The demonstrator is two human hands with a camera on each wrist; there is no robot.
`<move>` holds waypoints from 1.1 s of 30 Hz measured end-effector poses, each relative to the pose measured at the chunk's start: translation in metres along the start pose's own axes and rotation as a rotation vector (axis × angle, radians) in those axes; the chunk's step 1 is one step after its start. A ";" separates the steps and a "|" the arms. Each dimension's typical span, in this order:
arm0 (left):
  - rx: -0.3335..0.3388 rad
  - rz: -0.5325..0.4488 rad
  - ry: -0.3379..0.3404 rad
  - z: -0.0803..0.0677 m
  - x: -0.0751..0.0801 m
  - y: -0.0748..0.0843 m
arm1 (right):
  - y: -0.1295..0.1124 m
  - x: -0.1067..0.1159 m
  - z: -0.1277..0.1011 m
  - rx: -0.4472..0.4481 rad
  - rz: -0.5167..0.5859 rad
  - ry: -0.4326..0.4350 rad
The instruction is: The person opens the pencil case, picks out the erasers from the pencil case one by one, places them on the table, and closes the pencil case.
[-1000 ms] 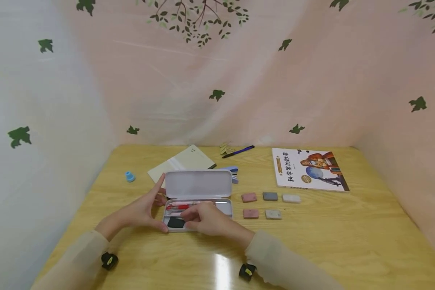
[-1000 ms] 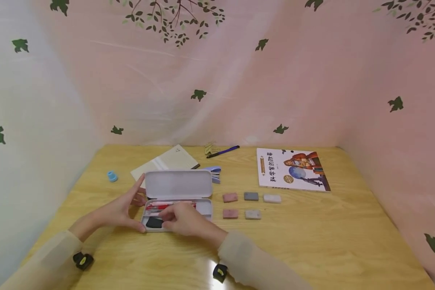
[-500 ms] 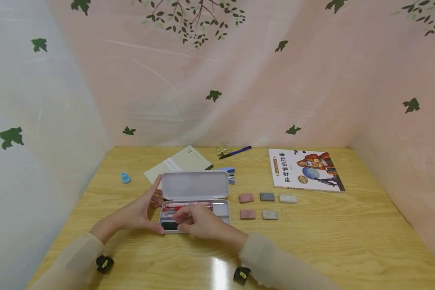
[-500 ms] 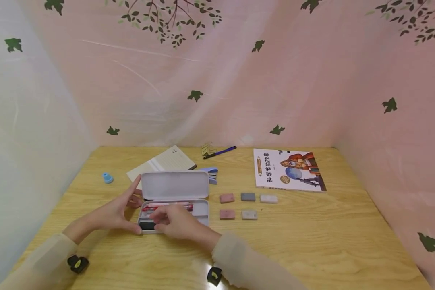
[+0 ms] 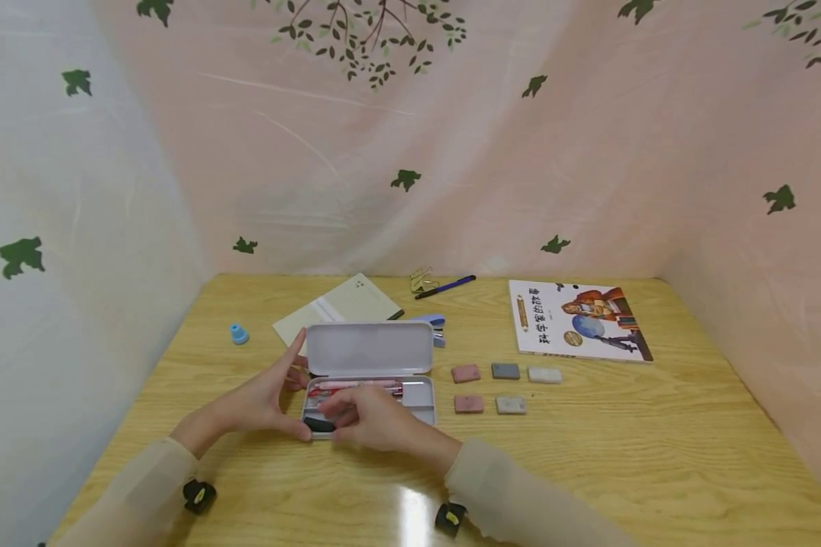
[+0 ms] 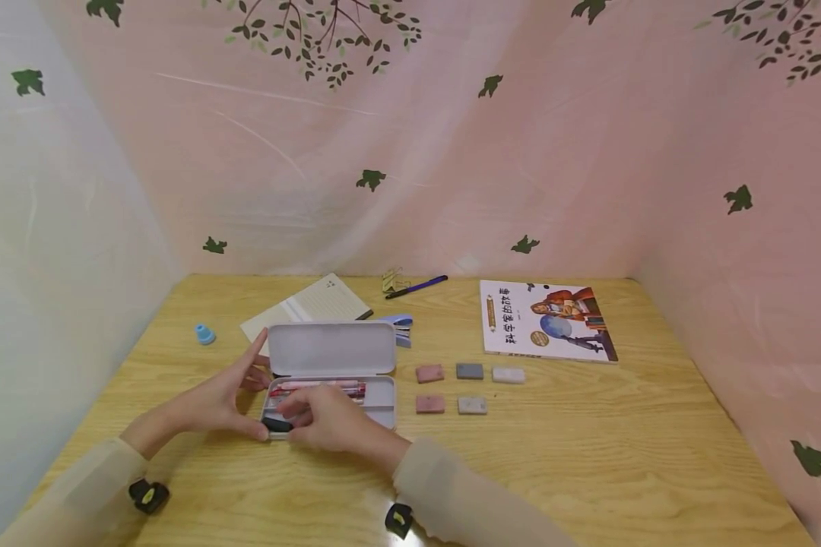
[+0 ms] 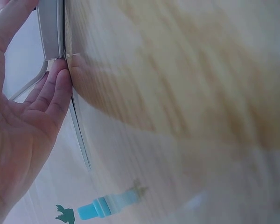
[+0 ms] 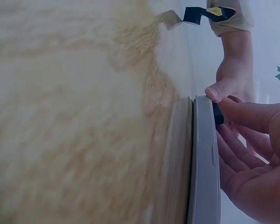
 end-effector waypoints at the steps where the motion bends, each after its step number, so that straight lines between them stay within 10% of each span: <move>1: 0.000 -0.001 -0.001 0.000 0.000 0.000 | 0.001 -0.001 0.001 0.000 0.002 0.000; 22: -0.003 -0.010 0.003 -0.001 0.000 0.001 | -0.006 0.001 0.006 -0.011 -0.155 0.062; 33: 0.000 -0.003 0.000 0.000 0.001 0.003 | -0.003 0.018 -0.002 -0.027 0.018 0.065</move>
Point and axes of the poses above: each hand's wrist, its own z-axis towards the middle knuckle, its own x-axis out of the back of the hand, y = z × x, the point moved 9 cm from there along z, towards the middle knuckle, and after that the axes turned 9 degrees about -y, right-handed, at the moved point
